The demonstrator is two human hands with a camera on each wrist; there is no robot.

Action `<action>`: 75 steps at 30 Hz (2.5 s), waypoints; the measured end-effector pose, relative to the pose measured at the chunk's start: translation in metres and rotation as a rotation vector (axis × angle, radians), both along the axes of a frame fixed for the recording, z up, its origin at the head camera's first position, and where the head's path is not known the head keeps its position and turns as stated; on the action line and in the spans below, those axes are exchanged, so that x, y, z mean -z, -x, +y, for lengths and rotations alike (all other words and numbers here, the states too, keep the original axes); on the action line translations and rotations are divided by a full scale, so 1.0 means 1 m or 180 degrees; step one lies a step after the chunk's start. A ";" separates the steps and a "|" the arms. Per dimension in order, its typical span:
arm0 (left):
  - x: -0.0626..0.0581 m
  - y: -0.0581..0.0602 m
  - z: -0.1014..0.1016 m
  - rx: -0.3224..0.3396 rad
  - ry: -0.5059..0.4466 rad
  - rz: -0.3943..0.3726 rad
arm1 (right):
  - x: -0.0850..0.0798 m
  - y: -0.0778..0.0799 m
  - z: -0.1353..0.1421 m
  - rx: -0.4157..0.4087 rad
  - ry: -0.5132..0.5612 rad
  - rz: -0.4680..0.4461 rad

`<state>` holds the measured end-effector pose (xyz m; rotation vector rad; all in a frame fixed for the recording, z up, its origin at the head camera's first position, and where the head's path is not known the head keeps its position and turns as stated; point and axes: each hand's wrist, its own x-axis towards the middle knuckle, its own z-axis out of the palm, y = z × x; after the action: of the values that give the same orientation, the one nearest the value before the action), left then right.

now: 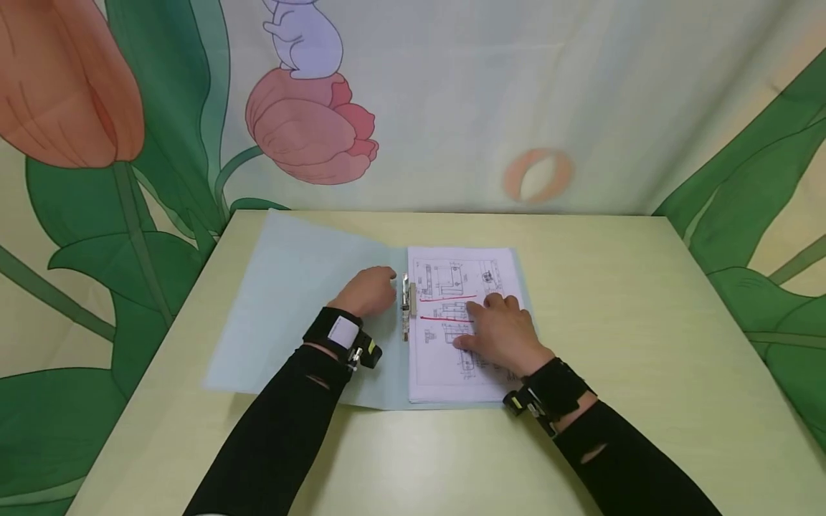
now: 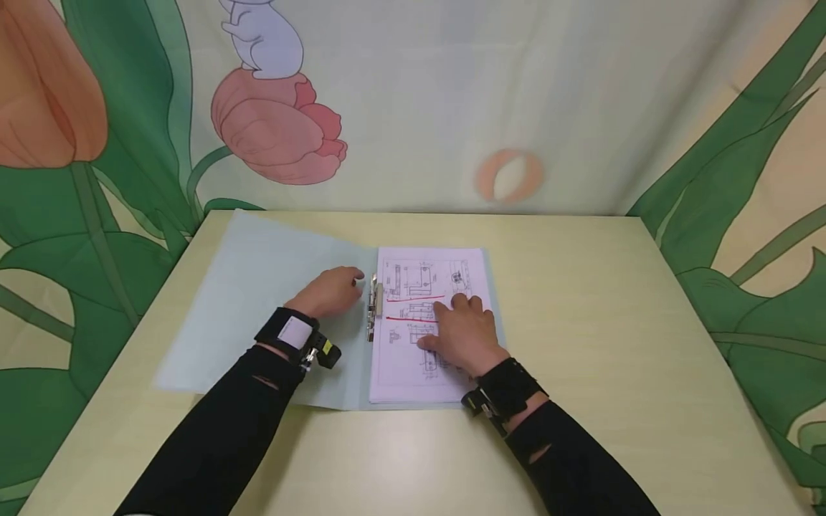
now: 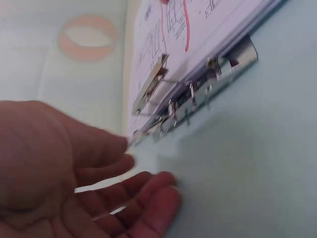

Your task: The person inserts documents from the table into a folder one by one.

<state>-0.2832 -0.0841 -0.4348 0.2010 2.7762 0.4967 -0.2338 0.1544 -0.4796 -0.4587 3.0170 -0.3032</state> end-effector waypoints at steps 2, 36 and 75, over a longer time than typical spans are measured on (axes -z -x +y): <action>0.003 0.006 0.005 -0.0181 -0.0251 -0.0026 | 0.000 -0.001 0.000 0.0004 -0.0030 0.0024; 0.022 -0.050 0.005 0.0211 -0.0577 0.1396 | 0.003 -0.004 0.001 0.0004 -0.0066 0.0143; 0.031 -0.092 0.004 0.0092 -0.0242 0.1599 | 0.005 -0.006 -0.001 0.0073 0.0013 0.0132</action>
<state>-0.1910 -0.0802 -0.4657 0.4360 3.2345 0.6159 -0.2280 0.1537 -0.4843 -0.4366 3.0644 -0.3051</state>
